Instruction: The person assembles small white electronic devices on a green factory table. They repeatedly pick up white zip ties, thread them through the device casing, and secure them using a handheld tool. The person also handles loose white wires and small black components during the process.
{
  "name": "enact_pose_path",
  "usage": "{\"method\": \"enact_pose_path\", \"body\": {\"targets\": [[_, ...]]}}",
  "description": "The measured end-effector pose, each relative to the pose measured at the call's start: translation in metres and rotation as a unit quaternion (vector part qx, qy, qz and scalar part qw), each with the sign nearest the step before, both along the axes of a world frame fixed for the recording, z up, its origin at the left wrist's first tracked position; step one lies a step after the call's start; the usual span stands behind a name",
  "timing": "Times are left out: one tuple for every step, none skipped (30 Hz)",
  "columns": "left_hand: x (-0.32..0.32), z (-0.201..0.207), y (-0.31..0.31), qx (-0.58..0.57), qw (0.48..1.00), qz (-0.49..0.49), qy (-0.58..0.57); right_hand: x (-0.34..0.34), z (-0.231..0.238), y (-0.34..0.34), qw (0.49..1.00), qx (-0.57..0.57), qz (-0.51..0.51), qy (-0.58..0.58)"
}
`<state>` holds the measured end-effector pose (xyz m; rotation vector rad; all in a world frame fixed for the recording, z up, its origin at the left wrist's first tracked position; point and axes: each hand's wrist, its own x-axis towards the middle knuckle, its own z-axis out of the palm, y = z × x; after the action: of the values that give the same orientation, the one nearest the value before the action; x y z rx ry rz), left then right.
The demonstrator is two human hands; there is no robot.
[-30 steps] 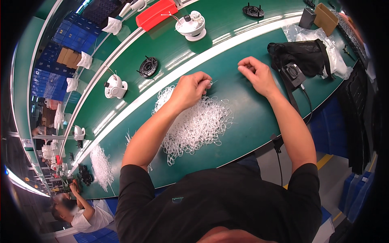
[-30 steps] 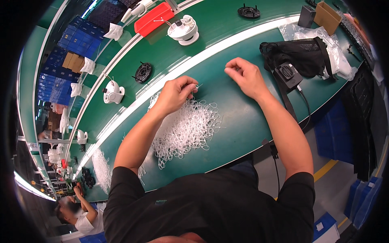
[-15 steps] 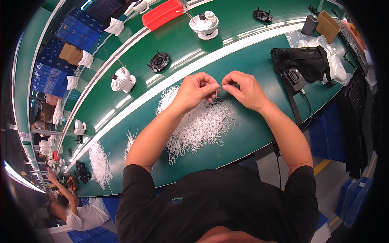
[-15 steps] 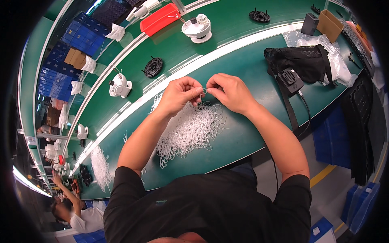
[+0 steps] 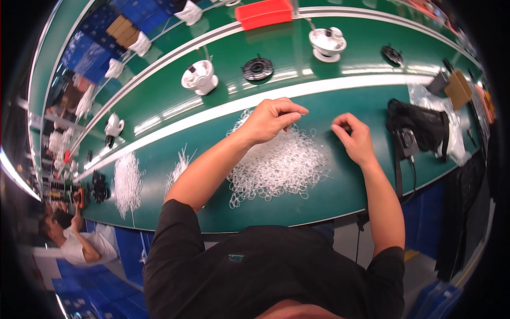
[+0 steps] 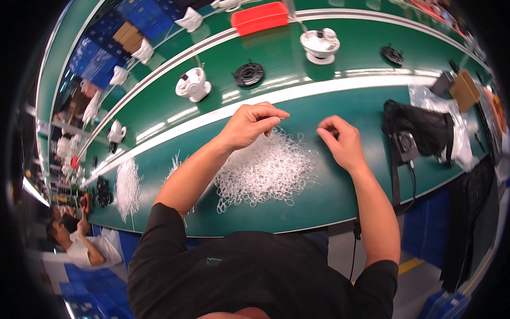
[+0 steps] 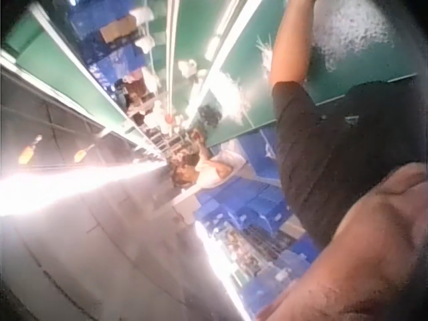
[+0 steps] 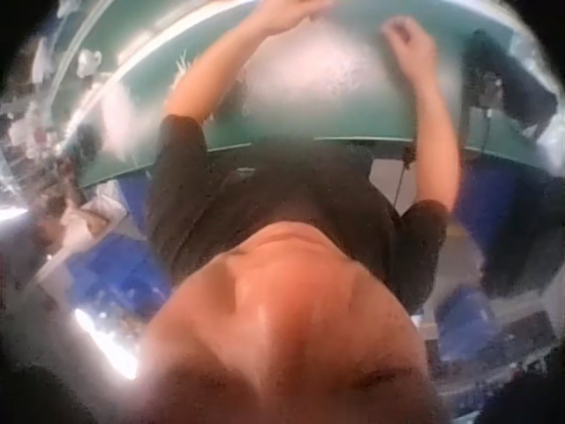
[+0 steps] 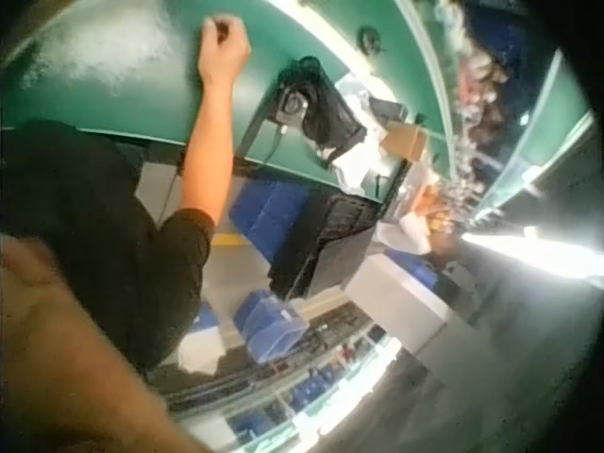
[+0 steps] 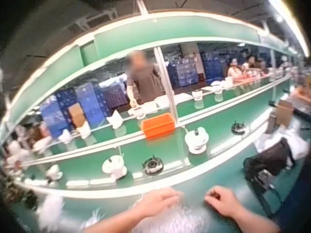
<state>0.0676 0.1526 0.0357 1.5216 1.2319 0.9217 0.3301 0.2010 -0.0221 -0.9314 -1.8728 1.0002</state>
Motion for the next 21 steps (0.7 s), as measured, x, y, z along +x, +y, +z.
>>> {"method": "enact_pose_path", "body": {"targets": [[-0.004,0.003,-0.004,-0.012,1.000,0.005,0.003,0.001,-0.008,-0.001,1.000,-0.005,-0.009,0.001],[-0.009,0.002,-0.007,-0.038,0.998,0.032,-0.031,0.001,-0.013,-0.001,1.000,-0.009,-0.019,0.003],[-0.018,0.005,-0.010,-0.033,0.997,0.061,-0.033,-0.002,-0.013,0.001,1.000,-0.013,-0.021,0.006],[-0.026,0.009,-0.012,-0.028,0.995,0.089,-0.034,-0.006,-0.013,0.003,1.000,-0.017,-0.023,0.009],[-0.035,0.012,-0.014,-0.023,0.992,0.116,-0.036,-0.009,-0.013,0.005,0.999,-0.021,-0.026,0.012],[-0.043,0.013,-0.014,-0.011,0.991,0.124,-0.048,-0.008,-0.017,0.007,0.999,-0.028,-0.034,0.008],[-0.049,0.013,-0.017,0.002,0.989,0.139,-0.049,-0.006,-0.019,0.009,0.999,-0.026,-0.033,0.013],[-0.054,0.012,-0.018,0.016,0.987,0.153,-0.050,-0.004,-0.022,0.011,0.999,-0.023,-0.034,0.018],[-0.055,0.010,-0.018,0.024,0.986,0.158,-0.055,-0.001,-0.023,0.008,0.999,-0.024,-0.044,0.019],[-0.057,0.012,-0.020,-0.002,0.982,0.175,-0.072,-0.001,-0.024,0.008,0.998,-0.037,-0.042,0.028],[-0.062,0.013,-0.022,0.001,0.978,0.188,-0.086,-0.006,-0.024,0.011,0.999,-0.031,-0.034,0.028],[-0.066,0.008,-0.024,-0.002,0.976,0.193,-0.105,-0.007,-0.023,0.009,0.999,-0.029,-0.035,0.023],[-0.067,0.005,-0.025,-0.007,0.973,0.194,-0.123,-0.006,-0.021,0.006,0.999,-0.027,-0.039,0.018],[-0.068,0.006,-0.027,-0.002,0.971,0.204,-0.122,-0.007,-0.016,0.005,0.999,-0.012,-0.033,0.010],[-0.069,0.005,-0.028,0.011,0.971,0.196,-0.135,-0.007,-0.014,0.004,0.999,-0.011,-0.031,0.006],[-0.070,0.005,-0.028,0.008,0.964,0.196,-0.182,-0.007,-0.015,0.005,0.999,-0.012,-0.031,0.005],[-0.069,0.006,-0.030,-0.006,0.964,0.196,-0.182,-0.005,-0.016,0.004,0.999,-0.012,-0.030,0.004],[-0.076,0.003,-0.032,-0.011,0.960,0.187,-0.208,-0.006,-0.015,0.003,1.000,-0.008,-0.030,0.004],[-0.081,0.002,-0.031,-0.014,0.956,0.180,-0.232,-0.007,-0.015,0.003,1.000,-0.003,-0.029,0.004],[-0.080,0.000,-0.029,0.002,0.949,0.195,-0.247,-0.005,-0.014,0.003,1.000,0.001,-0.026,0.005],[-0.081,0.002,-0.030,0.018,0.941,0.215,-0.260,-0.005,-0.015,0.003,1.000,0.001,-0.029,0.004]]}}
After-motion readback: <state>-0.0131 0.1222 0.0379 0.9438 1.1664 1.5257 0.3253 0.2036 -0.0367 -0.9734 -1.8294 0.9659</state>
